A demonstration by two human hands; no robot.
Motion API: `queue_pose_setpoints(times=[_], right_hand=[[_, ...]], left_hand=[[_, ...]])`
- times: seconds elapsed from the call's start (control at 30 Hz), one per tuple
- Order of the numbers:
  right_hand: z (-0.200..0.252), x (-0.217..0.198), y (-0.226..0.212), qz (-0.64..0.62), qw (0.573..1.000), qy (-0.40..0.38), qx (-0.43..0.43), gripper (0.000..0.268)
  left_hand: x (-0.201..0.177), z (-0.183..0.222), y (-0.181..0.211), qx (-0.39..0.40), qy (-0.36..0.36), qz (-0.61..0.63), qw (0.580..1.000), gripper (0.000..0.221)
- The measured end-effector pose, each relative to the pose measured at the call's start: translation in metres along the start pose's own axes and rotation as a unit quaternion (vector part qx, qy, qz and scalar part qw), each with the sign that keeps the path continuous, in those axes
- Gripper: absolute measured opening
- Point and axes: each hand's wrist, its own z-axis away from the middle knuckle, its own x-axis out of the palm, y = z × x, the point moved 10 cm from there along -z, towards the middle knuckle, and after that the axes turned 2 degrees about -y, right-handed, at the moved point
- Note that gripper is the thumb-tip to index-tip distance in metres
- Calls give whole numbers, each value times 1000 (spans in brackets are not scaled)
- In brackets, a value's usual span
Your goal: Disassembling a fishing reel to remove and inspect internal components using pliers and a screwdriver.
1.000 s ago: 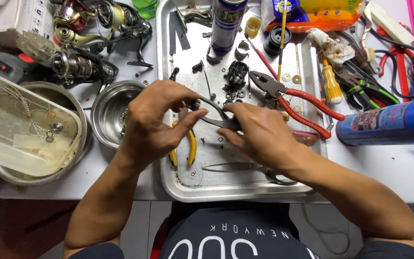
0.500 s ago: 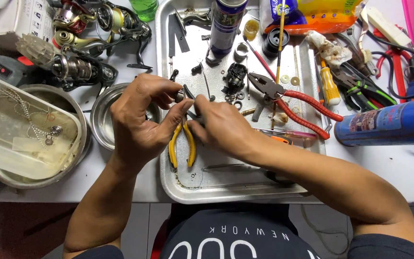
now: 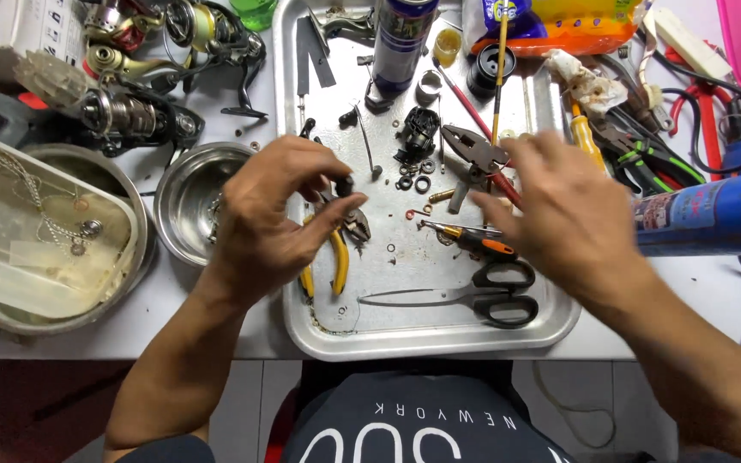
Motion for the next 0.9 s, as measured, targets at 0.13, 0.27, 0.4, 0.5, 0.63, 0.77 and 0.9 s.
queue_pose_setpoints(times=[0.13, 0.27, 0.4, 0.5, 0.63, 0.77, 0.9], right_hand=[[12, 31, 39, 31, 991, -95, 86, 63], [12, 38, 41, 37, 992, -97, 73, 53], [12, 32, 38, 64, 995, -52, 57, 55], [27, 10, 28, 132, 984, 118, -6, 48], [33, 0, 14, -40, 996, 80, -26, 51], [31, 15, -6, -280, 958, -43, -45, 56], [34, 12, -34, -343, 927, -18, -154, 57]], left_hand=[[21, 1, 3, 18, -40, 7, 999, 16], [30, 0, 5, 19, -67, 27, 997, 19], [31, 1, 0, 5, -70, 31, 997, 18], [28, 4, -7, -5, -55, 36, 998, 18], [17, 6, -8, -15, -32, 44, 998, 18], [1, 4, -6, -34, 13, 49, 998, 20], [-8, 2, -3, -35, 36, 39, 998, 22]])
